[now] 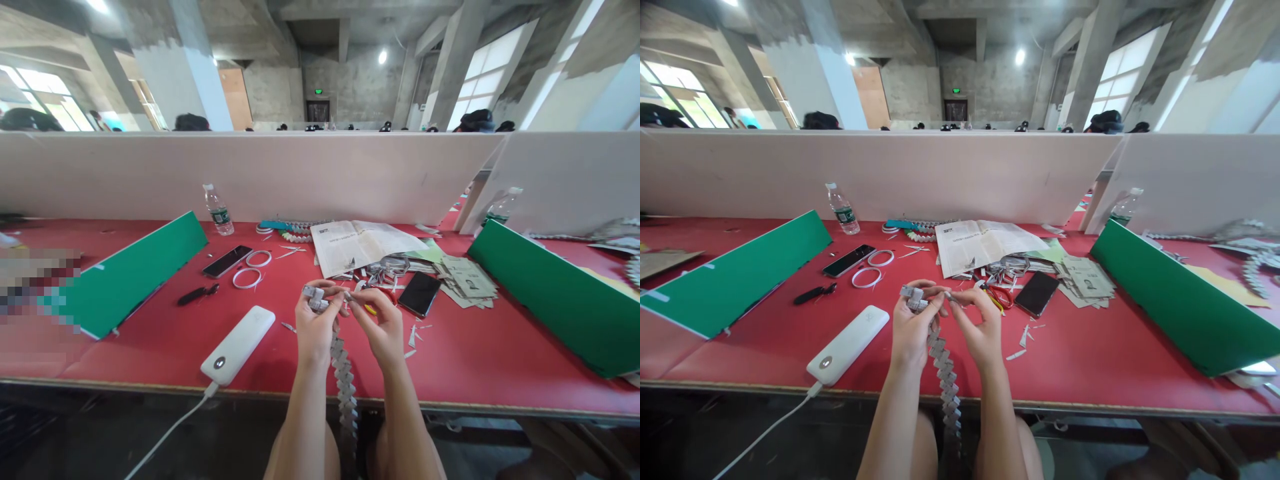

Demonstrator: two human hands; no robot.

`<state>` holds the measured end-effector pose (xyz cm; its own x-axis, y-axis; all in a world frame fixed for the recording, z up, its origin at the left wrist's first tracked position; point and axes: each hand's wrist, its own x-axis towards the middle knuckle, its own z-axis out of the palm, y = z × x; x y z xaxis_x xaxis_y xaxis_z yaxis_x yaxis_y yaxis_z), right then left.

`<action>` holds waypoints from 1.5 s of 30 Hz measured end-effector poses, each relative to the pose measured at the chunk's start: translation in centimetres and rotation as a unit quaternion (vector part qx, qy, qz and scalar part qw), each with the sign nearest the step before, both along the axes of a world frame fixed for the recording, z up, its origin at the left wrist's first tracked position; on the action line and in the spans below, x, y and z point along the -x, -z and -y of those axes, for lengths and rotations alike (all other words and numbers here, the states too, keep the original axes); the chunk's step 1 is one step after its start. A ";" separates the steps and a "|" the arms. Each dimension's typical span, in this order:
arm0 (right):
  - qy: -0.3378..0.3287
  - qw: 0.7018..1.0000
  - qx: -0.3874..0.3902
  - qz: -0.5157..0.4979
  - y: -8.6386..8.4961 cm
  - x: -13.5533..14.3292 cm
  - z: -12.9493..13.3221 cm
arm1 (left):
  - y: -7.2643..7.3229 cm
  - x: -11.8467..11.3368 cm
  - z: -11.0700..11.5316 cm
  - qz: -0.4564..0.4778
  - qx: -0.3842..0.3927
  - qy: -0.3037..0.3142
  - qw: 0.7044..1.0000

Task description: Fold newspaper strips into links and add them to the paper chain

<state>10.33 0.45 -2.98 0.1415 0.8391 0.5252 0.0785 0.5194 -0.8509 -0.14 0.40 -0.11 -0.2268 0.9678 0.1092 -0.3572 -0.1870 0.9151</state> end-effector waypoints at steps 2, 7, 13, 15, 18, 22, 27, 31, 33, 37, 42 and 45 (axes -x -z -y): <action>0.014 1.000 0.010 0.020 -0.1 -0.1 0.0 | 0.1 0.0 0.0 -0.009 -0.006 0.014 1.000; -0.041 0.997 0.061 -0.030 -0.2 -0.1 0.1 | 0.0 0.0 0.1 -0.025 0.002 0.019 1.000; -0.108 0.952 0.143 -0.248 0.6 -0.2 -0.7 | -0.7 0.0 0.3 -0.038 0.024 0.043 0.998; -0.117 0.936 0.155 -0.293 0.8 -0.3 -0.9 | -0.9 -0.1 0.3 -0.043 0.033 0.070 0.996; -0.127 0.931 0.170 -0.298 0.8 -0.3 -0.9 | -0.9 -0.2 0.3 -0.055 0.034 0.082 0.994; -0.133 0.932 0.163 -0.296 0.4 -0.3 -0.7 | -0.8 -0.2 0.3 -0.053 0.034 0.078 0.995; -0.138 0.938 0.166 -0.271 -0.2 -0.2 -0.3 | -0.8 -0.2 0.3 -0.023 0.048 0.072 0.996; -0.128 0.950 0.158 -0.236 -0.4 -0.4 0.0 | -0.9 -0.1 0.4 0.013 0.074 0.089 0.993; -0.149 0.952 0.155 -0.220 -0.5 -0.6 0.2 | -0.8 0.0 0.4 0.024 0.085 0.105 0.991; -0.187 0.957 0.135 -0.176 -0.6 -1.1 0.5 | -0.4 0.2 0.2 0.034 0.089 0.115 0.989; -0.160 0.966 0.134 -0.150 -0.3 -1.2 0.2 | -0.2 0.1 0.1 0.039 0.085 0.108 0.990; -0.130 0.970 0.134 -0.155 0.0 -1.0 -0.1 | -0.2 0.1 0.1 0.045 0.078 0.111 0.990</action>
